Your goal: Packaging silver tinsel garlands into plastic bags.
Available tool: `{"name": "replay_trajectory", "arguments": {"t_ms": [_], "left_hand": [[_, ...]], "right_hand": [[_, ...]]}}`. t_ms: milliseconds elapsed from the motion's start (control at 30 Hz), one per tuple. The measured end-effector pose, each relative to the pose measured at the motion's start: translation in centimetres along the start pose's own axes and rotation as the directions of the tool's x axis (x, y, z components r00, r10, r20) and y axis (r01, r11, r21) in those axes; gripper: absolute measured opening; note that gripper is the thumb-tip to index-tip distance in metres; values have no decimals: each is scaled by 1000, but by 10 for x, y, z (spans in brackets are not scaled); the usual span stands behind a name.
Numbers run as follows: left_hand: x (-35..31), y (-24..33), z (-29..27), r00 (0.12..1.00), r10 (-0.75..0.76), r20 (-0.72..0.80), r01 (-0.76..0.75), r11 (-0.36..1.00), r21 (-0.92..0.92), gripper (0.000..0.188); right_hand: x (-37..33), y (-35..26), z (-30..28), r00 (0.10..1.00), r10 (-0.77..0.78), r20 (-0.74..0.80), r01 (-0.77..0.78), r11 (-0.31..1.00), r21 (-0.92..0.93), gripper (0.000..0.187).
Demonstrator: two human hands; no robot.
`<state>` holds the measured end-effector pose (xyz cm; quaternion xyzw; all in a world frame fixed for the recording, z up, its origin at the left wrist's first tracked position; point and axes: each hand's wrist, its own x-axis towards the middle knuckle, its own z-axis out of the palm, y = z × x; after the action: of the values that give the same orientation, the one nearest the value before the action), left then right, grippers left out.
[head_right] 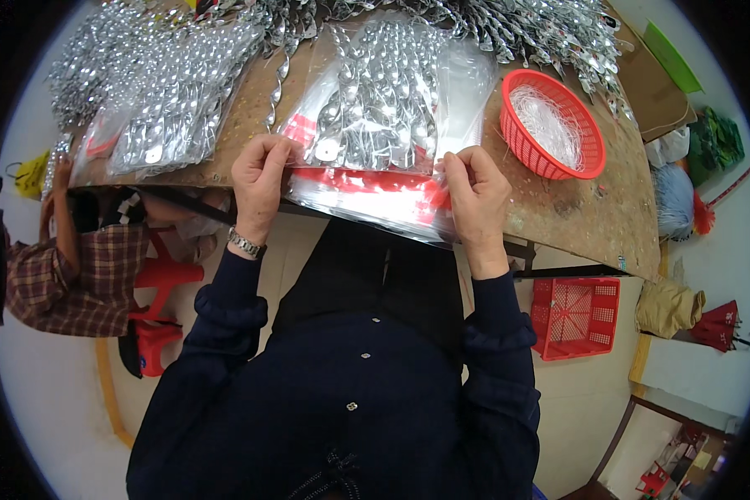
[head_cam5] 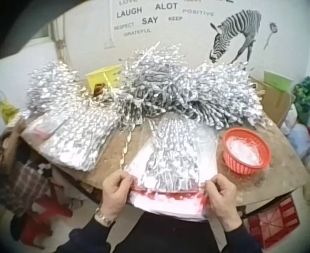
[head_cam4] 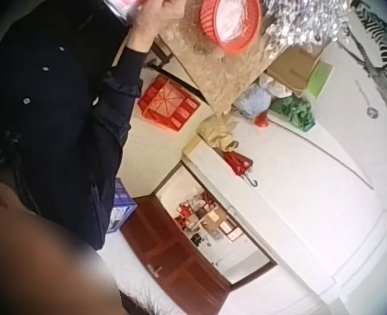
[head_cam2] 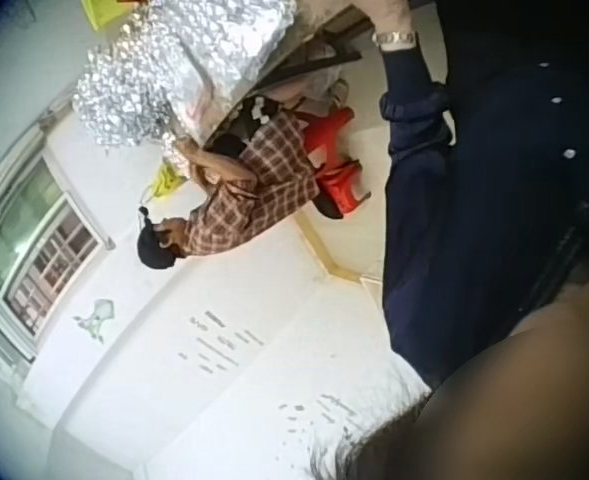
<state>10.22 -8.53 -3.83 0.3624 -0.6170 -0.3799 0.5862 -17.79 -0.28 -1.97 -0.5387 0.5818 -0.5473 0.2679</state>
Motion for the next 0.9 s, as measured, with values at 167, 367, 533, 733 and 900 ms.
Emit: {"name": "replay_trajectory", "arguments": {"t_ms": [167,367,533,733,900], "left_hand": [[3,0,4,1000,-21,-21,23,995,98,17],[6,6,4,999,18,-31,-9,962,273,20],[9,15,3,999,37,14,-39,921,387,21],[11,13,4,997,56,50,-73,871,486,19],[14,14,3,996,43,84,-82,834,546,17]], "right_hand": [[6,-2,7,996,-4,-88,-5,996,-94,18],[7,-6,11,992,-11,-127,-14,981,-193,18],[4,-14,15,990,-2,-140,-47,938,-342,18],[2,-13,22,959,-233,-160,107,822,-559,17],[8,-9,24,959,-251,-135,117,779,-616,14]]}}
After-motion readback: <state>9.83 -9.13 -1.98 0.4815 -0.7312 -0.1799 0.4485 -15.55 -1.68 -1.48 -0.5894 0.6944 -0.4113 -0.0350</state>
